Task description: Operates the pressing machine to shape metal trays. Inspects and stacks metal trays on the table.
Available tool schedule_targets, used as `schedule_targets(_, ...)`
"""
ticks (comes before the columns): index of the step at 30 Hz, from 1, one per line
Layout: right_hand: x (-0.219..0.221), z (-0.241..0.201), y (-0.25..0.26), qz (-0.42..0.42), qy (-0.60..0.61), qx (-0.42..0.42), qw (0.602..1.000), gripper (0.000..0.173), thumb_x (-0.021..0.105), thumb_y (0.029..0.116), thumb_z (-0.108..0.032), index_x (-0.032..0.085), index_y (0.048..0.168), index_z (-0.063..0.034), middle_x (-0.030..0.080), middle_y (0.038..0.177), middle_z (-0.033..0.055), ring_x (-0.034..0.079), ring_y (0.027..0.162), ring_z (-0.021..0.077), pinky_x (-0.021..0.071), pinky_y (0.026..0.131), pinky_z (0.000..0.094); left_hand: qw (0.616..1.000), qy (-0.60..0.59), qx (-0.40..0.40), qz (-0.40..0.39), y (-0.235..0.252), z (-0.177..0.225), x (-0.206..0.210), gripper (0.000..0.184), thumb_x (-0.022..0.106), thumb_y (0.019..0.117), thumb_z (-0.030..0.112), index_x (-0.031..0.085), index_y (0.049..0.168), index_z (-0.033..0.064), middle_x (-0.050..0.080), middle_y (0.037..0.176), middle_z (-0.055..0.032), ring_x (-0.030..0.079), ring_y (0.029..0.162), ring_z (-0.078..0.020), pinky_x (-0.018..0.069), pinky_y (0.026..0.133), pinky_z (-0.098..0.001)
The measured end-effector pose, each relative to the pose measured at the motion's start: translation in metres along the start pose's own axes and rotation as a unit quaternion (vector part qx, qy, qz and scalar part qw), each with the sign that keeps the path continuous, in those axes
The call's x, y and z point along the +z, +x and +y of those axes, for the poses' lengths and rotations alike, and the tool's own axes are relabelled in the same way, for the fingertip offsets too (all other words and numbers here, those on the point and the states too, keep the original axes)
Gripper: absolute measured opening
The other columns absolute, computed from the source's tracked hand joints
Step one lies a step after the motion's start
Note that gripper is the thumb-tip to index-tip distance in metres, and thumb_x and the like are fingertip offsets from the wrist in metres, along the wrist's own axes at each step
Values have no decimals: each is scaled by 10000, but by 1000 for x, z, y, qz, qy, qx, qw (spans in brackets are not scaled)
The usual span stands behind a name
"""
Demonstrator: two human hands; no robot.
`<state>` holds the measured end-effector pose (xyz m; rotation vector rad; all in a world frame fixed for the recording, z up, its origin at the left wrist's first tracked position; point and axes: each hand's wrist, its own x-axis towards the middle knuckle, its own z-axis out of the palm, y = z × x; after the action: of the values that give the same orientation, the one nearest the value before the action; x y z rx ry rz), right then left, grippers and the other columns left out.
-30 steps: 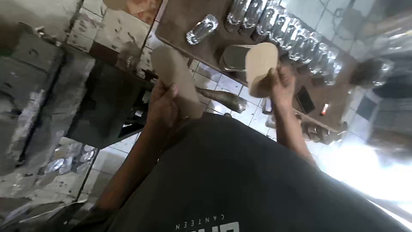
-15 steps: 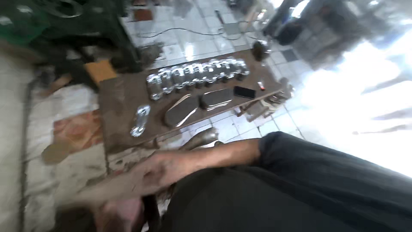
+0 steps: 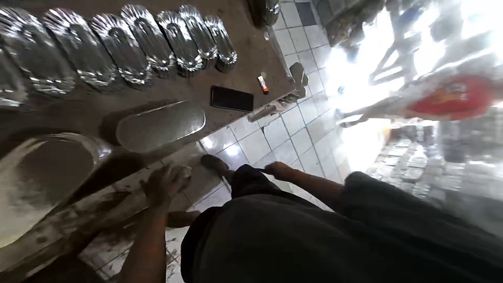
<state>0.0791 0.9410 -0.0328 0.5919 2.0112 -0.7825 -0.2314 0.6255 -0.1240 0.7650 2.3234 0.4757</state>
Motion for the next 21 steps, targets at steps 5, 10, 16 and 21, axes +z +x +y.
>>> schedule_targets(5, 28, 112, -89, -34, 76, 211, 974, 327, 562, 1037, -216, 677, 1325, -112, 693, 1277, 183, 649, 1206, 374, 475, 1059, 607, 996, 12, -88, 27, 39, 8, 17, 527, 523, 1028, 504, 740, 1089, 28, 720, 1082, -259, 674, 1066, -472, 471, 934, -694)
schedule_targets(10, 8, 101, -57, -39, 98, 198, 975, 320, 559, 1042, -247, 698, 1301, -120, 691, 1291, 172, 640, 1229, 362, 466, 1073, 605, 990, -23, -132, -30, 18, 29, -17, 441, 551, 1052, 396, 719, 1122, -6, 697, 1117, -284, 648, 1110, -466, 445, 983, -673)
schedule_targets(16, -47, -21, 37, 34, 28, -45, 998, 297, 566, 1041, -203, 723, 1276, -113, 727, 1231, 143, 682, 1168, 300, 499, 1067, 536, 968, -74, -176, 165, -97, 3, -120, 395, 576, 1039, 356, 744, 1049, -1, 716, 1057, -247, 669, 1069, -439, 485, 965, -662)
schedule_targets(21, -34, -82, 54, 58, -2, -233, 971, 243, 622, 996, -118, 750, 1168, -3, 759, 1065, 187, 733, 988, 299, 563, 951, 536, 812, -258, -195, 485, -244, -61, -228, 381, 454, 1091, 283, 685, 1267, 36, 695, 1230, -141, 658, 1133, -188, 514, 1031, -411)
